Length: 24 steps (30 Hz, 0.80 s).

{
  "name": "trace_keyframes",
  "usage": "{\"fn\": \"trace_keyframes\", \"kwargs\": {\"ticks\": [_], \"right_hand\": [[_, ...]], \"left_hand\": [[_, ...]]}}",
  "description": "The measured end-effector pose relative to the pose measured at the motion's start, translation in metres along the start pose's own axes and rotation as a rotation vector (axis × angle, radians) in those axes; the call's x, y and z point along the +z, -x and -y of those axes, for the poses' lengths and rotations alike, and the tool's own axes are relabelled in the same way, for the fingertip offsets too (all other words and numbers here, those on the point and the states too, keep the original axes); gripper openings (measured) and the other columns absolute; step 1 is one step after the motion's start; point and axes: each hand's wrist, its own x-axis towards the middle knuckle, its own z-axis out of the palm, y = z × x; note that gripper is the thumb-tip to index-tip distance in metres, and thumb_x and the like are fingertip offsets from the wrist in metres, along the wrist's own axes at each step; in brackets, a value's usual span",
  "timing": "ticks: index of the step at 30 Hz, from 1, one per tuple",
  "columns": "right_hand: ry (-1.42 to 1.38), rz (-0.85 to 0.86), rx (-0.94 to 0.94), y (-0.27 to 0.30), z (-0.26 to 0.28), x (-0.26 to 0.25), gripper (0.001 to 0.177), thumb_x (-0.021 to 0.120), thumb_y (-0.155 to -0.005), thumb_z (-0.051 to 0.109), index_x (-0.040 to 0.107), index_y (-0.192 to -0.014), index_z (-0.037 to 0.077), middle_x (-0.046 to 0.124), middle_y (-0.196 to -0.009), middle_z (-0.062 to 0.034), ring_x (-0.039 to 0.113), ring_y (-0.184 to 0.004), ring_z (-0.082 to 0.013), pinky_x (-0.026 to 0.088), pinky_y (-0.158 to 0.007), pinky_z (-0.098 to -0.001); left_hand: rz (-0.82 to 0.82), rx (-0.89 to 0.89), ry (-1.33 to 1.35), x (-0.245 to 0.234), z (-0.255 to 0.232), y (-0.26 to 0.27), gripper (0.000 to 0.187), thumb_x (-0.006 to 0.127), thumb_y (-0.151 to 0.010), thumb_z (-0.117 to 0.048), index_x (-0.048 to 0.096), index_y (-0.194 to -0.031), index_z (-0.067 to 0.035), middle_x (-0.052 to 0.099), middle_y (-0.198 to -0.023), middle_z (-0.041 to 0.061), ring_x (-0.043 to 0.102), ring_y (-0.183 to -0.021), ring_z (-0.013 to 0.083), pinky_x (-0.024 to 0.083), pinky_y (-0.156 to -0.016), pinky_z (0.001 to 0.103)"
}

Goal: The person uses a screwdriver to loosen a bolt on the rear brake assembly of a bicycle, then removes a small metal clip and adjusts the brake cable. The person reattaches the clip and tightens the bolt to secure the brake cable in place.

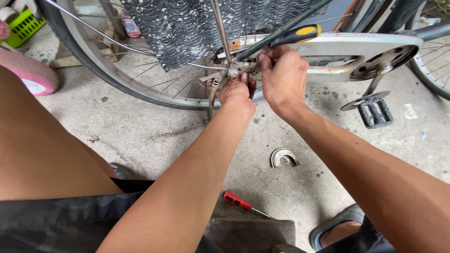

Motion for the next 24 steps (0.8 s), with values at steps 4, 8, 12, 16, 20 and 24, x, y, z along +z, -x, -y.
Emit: {"fn": "trace_keyframes", "kwargs": {"ticks": [4, 8, 12, 16, 20, 24], "right_hand": [[0.041, 0.009, 0.019, -0.001, 0.004, -0.003, 0.018, 0.071, -0.094, 0.017, 0.075, -0.096, 0.0, 0.075, -0.088, -0.0212, 0.074, -0.083, -0.0343, 0.055, -0.079, -0.0433], [0.059, 0.019, 0.048, 0.0, 0.007, -0.005, 0.021, 0.069, -0.096, 0.02, 0.076, -0.1, 0.001, 0.074, -0.091, -0.0238, 0.073, -0.088, -0.0381, 0.054, -0.08, -0.0456], [0.077, 0.022, 0.056, 0.003, 0.008, -0.005, 0.025, 0.073, -0.094, 0.025, 0.076, -0.098, 0.001, 0.074, -0.091, -0.0226, 0.072, -0.088, -0.0376, 0.054, -0.081, -0.0448], [0.07, 0.029, 0.058, 0.005, 0.009, -0.003, 0.025, 0.074, -0.092, 0.024, 0.073, -0.096, 0.0, 0.076, -0.091, -0.019, 0.075, -0.086, -0.0332, 0.056, -0.081, -0.0417], [0.065, 0.066, 0.118, 0.006, 0.011, -0.003, 0.024, 0.072, -0.094, 0.026, 0.072, -0.097, 0.001, 0.076, -0.09, -0.0164, 0.075, -0.084, -0.0304, 0.056, -0.081, -0.0414], [0.066, 0.04, 0.073, 0.007, 0.014, -0.005, 0.024, 0.072, -0.094, 0.025, 0.071, -0.098, 0.001, 0.076, -0.088, -0.0166, 0.074, -0.084, -0.0315, 0.055, -0.081, -0.0428]], "left_hand": [[0.002, -0.013, 0.028, 0.0, 0.002, -0.006, 0.008, 0.06, -0.096, 0.006, 0.06, -0.093, -0.002, 0.071, -0.079, 0.013, 0.064, -0.058, 0.0182, 0.057, -0.049, 0.03], [0.0, -0.02, 0.045, -0.002, 0.004, -0.007, 0.01, 0.061, -0.096, 0.006, 0.06, -0.091, -0.002, 0.071, -0.078, 0.015, 0.063, -0.056, 0.019, 0.057, -0.049, 0.03], [0.015, -0.012, 0.04, -0.003, 0.004, -0.006, 0.012, 0.062, -0.096, 0.008, 0.059, -0.09, -0.003, 0.07, -0.078, 0.014, 0.063, -0.057, 0.0187, 0.057, -0.05, 0.03], [0.042, -0.005, 0.058, -0.003, 0.003, -0.001, 0.012, 0.058, -0.098, 0.005, 0.058, -0.089, -0.004, 0.07, -0.079, 0.013, 0.062, -0.057, 0.0188, 0.055, -0.049, 0.03], [0.023, 0.017, -0.002, -0.002, 0.002, 0.006, 0.012, 0.057, -0.1, 0.002, 0.059, -0.089, -0.002, 0.07, -0.08, 0.013, 0.063, -0.058, 0.0174, 0.056, -0.051, 0.029], [-0.013, -0.003, 0.061, -0.003, -0.003, 0.011, 0.014, 0.054, -0.101, 0.0, 0.056, -0.088, -0.004, 0.072, -0.081, 0.014, 0.06, -0.056, 0.0176, 0.054, -0.05, 0.028]]}}
